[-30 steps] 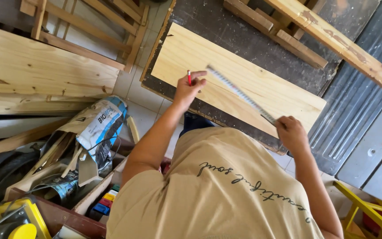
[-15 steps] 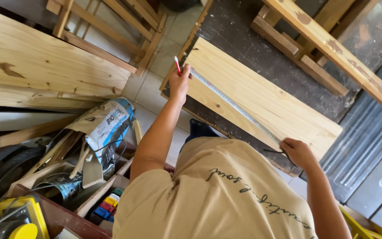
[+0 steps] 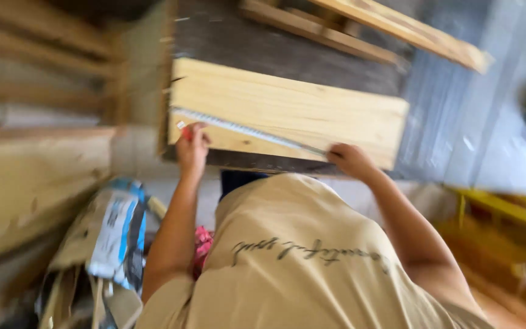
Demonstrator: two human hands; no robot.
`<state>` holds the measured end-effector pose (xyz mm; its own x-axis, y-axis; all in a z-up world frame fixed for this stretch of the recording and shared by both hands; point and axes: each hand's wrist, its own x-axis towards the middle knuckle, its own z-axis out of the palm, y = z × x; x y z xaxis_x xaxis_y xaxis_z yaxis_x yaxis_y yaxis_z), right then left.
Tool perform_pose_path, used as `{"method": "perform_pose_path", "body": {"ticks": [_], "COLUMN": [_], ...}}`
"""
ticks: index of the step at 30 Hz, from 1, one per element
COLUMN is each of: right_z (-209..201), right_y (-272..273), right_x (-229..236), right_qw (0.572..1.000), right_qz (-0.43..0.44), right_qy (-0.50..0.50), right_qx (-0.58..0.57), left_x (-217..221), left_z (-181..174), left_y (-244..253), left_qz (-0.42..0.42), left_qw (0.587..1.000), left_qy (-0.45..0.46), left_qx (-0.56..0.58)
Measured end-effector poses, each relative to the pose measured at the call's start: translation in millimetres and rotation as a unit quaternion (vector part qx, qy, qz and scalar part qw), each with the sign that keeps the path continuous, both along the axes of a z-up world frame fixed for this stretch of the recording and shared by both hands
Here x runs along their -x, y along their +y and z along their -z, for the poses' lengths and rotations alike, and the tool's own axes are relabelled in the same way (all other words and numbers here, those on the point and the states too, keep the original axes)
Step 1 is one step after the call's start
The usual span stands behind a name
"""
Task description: Measuring and marking wooden boards and frames using a tape measure and pencil on a workbench.
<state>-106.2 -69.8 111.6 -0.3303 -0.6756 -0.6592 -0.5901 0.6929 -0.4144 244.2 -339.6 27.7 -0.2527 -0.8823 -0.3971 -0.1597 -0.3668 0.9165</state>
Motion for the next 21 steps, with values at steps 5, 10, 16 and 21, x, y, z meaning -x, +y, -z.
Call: {"method": "perform_pose_path", "body": {"ticks": [5,10,16,21], "right_z": [16,25,29,15], "right_y": [-1,7,18,32], "right_x": [-35,-46,-35,-20], "right_qw": [0.989,0.967,0.930,0.922], "right_qz": [0.054,0.090,0.146,0.145], "right_qy": [-0.076,-0.136,-0.208,-0.197], "right_qx": [0.118,0.196,0.266,0.300], "left_x": [28,62,125,169], "left_z": [-20,-25,-50,-59], "left_y": [39,73,118,145], "left_qz": [0.153,0.265,0.335,0.348], "left_qw": [0.987,0.963,0.939,0.933], "left_qy": [0.052,0.015,-0.034,-0.011], "left_qx": [0.011,0.051,0.077,0.093]}}
